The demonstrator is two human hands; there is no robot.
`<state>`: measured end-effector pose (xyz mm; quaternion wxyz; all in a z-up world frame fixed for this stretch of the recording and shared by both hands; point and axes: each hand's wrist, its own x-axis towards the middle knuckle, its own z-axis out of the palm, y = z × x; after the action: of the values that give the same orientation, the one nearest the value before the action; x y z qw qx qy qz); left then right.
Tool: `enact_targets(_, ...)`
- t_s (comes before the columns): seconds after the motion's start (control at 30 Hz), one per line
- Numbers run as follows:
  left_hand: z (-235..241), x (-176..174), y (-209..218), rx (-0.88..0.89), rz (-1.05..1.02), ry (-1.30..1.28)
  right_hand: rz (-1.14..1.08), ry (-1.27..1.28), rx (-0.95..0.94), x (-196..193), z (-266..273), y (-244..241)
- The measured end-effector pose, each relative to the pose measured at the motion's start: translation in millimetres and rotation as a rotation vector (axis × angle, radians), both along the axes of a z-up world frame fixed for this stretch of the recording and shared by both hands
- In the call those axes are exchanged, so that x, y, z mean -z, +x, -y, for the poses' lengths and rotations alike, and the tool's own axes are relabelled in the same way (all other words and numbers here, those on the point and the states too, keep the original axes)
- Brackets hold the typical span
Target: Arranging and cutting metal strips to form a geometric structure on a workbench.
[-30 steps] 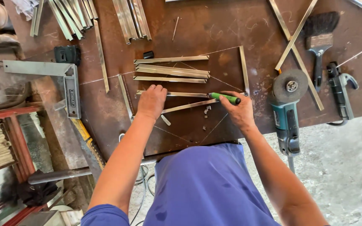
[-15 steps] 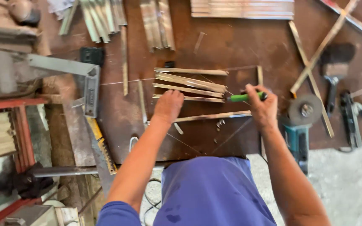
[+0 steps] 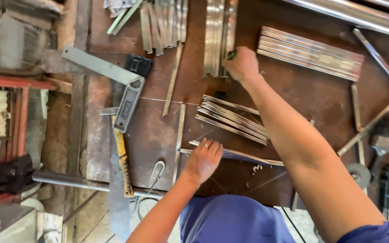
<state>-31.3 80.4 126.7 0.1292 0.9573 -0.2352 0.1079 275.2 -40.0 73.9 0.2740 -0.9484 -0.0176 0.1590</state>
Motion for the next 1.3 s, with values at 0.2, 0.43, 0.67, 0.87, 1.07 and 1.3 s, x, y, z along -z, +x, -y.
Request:
enact_targets(0.2, -12.2, -17.0, -19.3, -0.072, -0.157, -0.104, -0.116, -0.248, 0.055, -26.9, 5.2, 6.3)
enact_targets(0.43, -13.3, 29.8, -40.5, 0.006, 0.013, -0.005, 0.009, -0.106, -0.255, -68.7, 111.8, -111.3)
enact_targets(0.67, 18.0, 14.3, -48.8, 0.048, 0.114, 0.035, -0.122, -0.361, -0.671, -31.9, 152.7, -244.8)
enact_targets(0.87, 36.9, 47.0, -42.3, 0.038, 0.177, 0.042, -0.16, -0.362, -0.592, -59.1, 138.3, -245.9)
enact_targets(1.07, 44.9, 77.7, 5.7, -0.043, 0.174, 0.019, -0.062, -0.417, -0.651, -84.6, 137.1, -261.1)
enact_targets(1.3, 35.3, 94.2, 35.8, -0.046, 0.089, -0.022, 0.2, -0.48, -0.585, -11.6, 150.2, -274.4)
